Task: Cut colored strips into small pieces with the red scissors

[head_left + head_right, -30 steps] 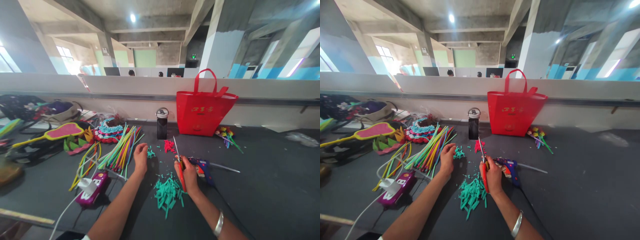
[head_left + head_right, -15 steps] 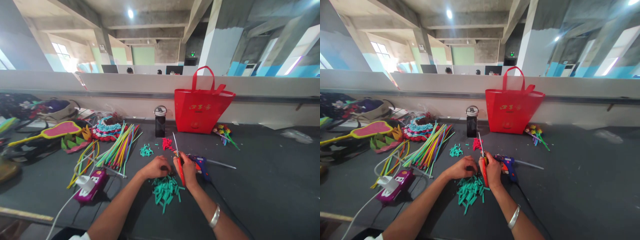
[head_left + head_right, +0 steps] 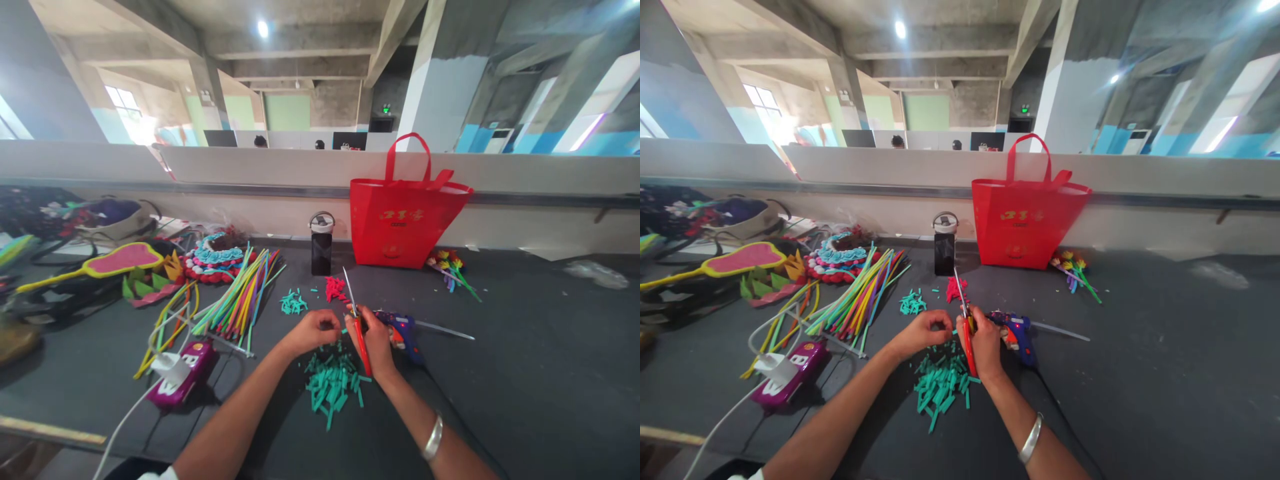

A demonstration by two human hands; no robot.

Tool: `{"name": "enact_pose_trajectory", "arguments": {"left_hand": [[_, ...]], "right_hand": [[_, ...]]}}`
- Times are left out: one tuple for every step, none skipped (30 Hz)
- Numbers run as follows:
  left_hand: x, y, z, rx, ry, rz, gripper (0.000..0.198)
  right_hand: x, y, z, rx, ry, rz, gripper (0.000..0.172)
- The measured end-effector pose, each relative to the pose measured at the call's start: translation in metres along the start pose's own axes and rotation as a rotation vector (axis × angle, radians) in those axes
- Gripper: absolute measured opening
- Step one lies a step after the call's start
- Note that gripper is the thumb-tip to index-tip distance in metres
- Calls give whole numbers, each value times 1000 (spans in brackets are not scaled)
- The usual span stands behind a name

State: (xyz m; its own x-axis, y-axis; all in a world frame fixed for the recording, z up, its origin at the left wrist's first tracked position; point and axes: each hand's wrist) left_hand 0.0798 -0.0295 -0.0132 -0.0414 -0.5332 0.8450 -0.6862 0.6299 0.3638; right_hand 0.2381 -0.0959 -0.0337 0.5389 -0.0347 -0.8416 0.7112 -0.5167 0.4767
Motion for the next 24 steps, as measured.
{"name": "enact_pose_trajectory", "arguments": {"left_hand": [[1, -1, 0, 45, 53, 61, 7], [2, -1, 0, 77, 99, 114, 8], [2, -2, 0, 96, 135, 158, 10], [2, -3, 0, 109, 165, 190, 11], [2, -4, 0, 118, 185, 209, 11], [2, -5, 0, 126, 197, 216, 11], [2, -6, 0, 133, 204, 219, 10], [2, -6, 0, 144, 211, 225, 10], [2, -7, 0, 165, 215, 239, 10], [2, -7, -1, 196, 217, 265, 10], [3, -7, -1, 236, 215, 308, 10], [3, -7, -2, 287, 212, 368, 11], [4, -7, -2, 344, 208, 444, 11], [5, -7, -3, 403, 206, 529, 12], [6, -7, -4, 459, 206, 617, 13], [7, -8, -5, 511, 209, 699, 15], [7, -8, -5, 556, 210, 769, 16], [7, -9, -6, 588, 207, 826, 18], [7, -9, -6, 612, 196, 868, 19], [7, -10, -7, 630, 181, 896, 20], [7, -10, -7, 641, 164, 914, 20], [7, -11, -7, 646, 150, 922, 21], [7, -11, -7, 646, 142, 923, 22], [7, -12, -6, 640, 139, 920, 22]], "right_hand": [[-1, 0, 1, -8, -1, -30, 32], [-2, 0, 1, -14, -3, -58, 33], [-3, -1, 2, -18, -7, -84, 34], [-3, -1, 3, -24, -11, -108, 35], [-3, -2, 3, -29, -11, -131, 35], [-3, -2, 4, -30, -10, -149, 35], [-3, -2, 4, -31, -8, -162, 34], [-3, -3, 4, -30, -6, -168, 33], [-3, -2, 4, -29, -6, -167, 33], [-3, -2, 4, -22, -7, -162, 33], [-3, -2, 4, -11, -9, -152, 33], [-3, -1, 4, -1, -8, -139, 33], [-3, -1, 4, 7, -5, -121, 33], [-3, -1, 4, 15, 3, -97, 33], [-2, -2, 5, 17, 15, -67, 33], [-2, -3, 6, 19, 35, -29, 34], [-1, -5, 7, 21, 61, 16, 34], [1, -7, 8, 23, 93, 66, 35], [1, -9, 10, 34, 130, 119, 35], [2, -11, 11, 37, 163, 165, 35], [3, -12, 12, 41, 189, 204, 35], [3, -14, 12, 45, 205, 233, 36], [4, -15, 13, 47, 213, 252, 36], [4, -15, 13, 52, 215, 265, 38]]}}
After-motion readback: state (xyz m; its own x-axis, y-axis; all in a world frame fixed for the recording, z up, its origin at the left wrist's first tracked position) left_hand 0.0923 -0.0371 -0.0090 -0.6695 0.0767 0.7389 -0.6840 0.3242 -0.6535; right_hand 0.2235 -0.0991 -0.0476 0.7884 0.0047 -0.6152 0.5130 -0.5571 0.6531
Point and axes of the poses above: each hand's wrist, its own z-axis away from the middle knuckle, its own y-axis out of the back of the hand, x = y × z, and after that the axes turned 13 degrees about -y, right-handed
